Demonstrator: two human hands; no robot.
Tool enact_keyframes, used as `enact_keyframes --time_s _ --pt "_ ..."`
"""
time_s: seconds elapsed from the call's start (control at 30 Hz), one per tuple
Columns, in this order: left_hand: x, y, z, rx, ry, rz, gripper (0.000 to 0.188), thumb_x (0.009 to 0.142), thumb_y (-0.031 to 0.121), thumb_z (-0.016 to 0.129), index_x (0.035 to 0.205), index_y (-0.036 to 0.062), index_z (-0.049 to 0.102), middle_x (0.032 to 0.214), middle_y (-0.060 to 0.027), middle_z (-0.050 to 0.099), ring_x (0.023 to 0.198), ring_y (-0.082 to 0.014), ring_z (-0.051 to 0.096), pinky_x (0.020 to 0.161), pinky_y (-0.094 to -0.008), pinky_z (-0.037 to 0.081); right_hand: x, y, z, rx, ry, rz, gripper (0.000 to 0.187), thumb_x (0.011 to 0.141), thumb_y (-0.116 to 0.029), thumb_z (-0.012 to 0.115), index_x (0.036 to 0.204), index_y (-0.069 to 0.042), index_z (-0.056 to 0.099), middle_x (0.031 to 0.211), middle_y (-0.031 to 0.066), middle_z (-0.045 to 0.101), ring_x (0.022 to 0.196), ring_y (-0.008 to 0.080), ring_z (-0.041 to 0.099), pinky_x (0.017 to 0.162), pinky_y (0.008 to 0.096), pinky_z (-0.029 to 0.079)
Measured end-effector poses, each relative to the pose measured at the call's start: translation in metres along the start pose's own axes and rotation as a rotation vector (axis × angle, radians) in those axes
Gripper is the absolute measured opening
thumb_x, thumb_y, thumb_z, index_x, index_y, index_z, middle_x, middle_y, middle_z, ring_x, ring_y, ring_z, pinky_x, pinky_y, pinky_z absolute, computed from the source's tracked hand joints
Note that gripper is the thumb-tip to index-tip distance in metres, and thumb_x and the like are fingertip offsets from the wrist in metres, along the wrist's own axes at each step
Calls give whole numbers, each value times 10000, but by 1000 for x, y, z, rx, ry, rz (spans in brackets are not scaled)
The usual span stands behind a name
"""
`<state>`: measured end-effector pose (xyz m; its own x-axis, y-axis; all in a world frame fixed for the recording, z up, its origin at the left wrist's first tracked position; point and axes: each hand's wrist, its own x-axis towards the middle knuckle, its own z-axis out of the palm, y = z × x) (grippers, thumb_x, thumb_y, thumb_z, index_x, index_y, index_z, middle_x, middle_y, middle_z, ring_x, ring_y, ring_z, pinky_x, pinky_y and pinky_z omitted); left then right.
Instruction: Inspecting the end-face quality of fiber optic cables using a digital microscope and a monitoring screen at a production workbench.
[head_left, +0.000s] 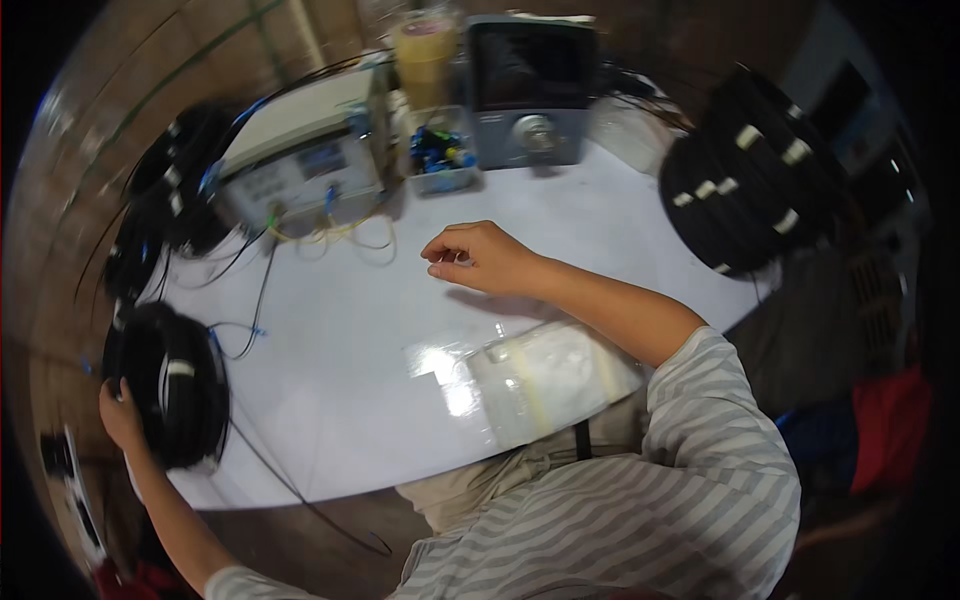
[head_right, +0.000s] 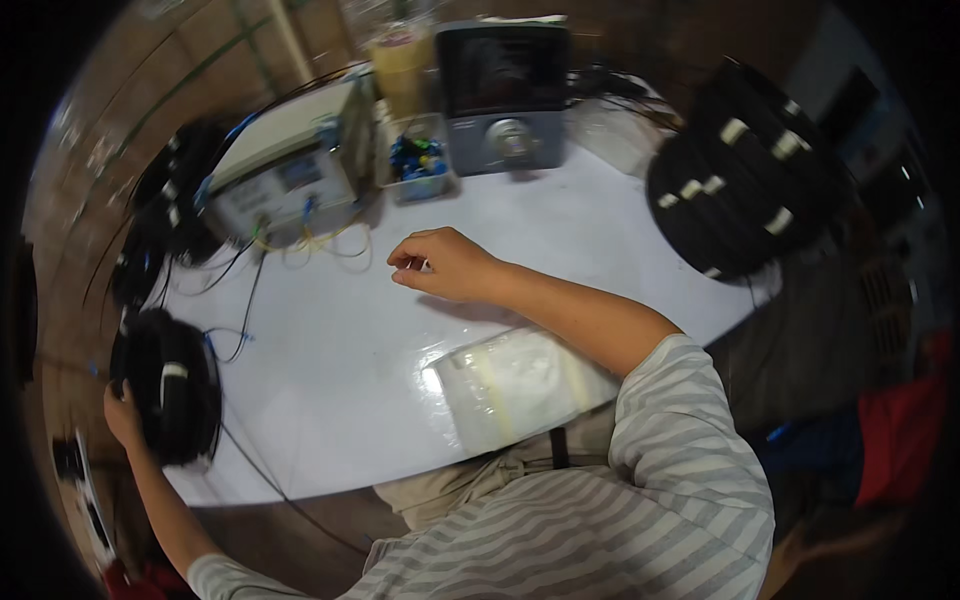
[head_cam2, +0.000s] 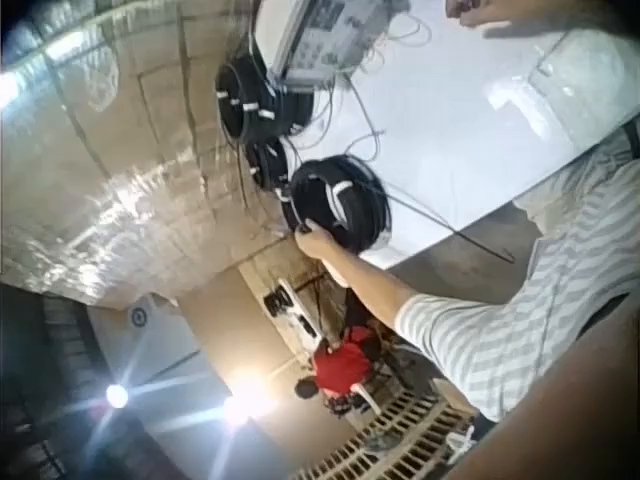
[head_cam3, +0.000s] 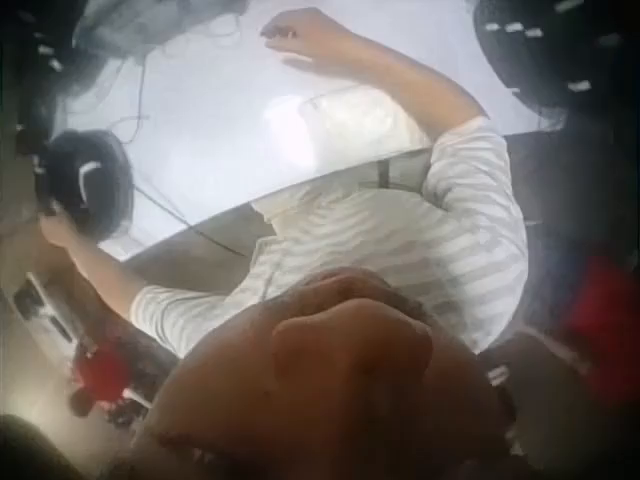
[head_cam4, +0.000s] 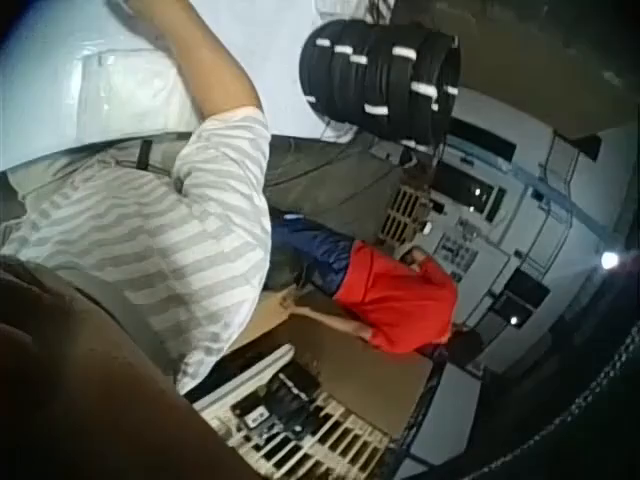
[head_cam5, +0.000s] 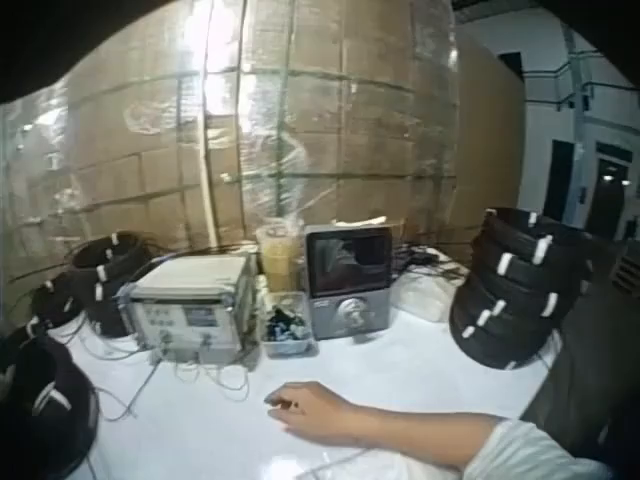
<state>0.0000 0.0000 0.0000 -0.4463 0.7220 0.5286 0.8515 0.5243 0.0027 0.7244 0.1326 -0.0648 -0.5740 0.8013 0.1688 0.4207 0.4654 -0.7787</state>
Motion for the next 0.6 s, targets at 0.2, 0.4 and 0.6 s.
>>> enact_keyframes --time_s 0.2,0.4,0.6 --pt "-22 285 -10 -636 60 571 281 965 91 717 1224 -11 679 1196 -180 719 1147 -364 671 1008 -402 509 -113 -4 -128 -136 348 -58 242 934 -134 759 1132 3 741 1063 114 747 947 205 719 844 321 573" --pt "-143 520 -31 -900 -178 1191 278 795 11 785 1066 39 725 1113 -142 735 1019 -357 708 882 -421 573 -206 -47 -258 -792 721 -187 252 899 -186 788 1086 -22 743 1070 126 729 980 296 713 850 365 565" --pt "-245 624 -48 -1131 -335 1317 170 843 97 766 1004 43 750 1058 -116 741 931 -317 712 814 -414 586 -249 -37 -368 -1193 812 259 563 900 -455 770 1245 -14 710 1171 146 735 1076 307 716 946 386 552"
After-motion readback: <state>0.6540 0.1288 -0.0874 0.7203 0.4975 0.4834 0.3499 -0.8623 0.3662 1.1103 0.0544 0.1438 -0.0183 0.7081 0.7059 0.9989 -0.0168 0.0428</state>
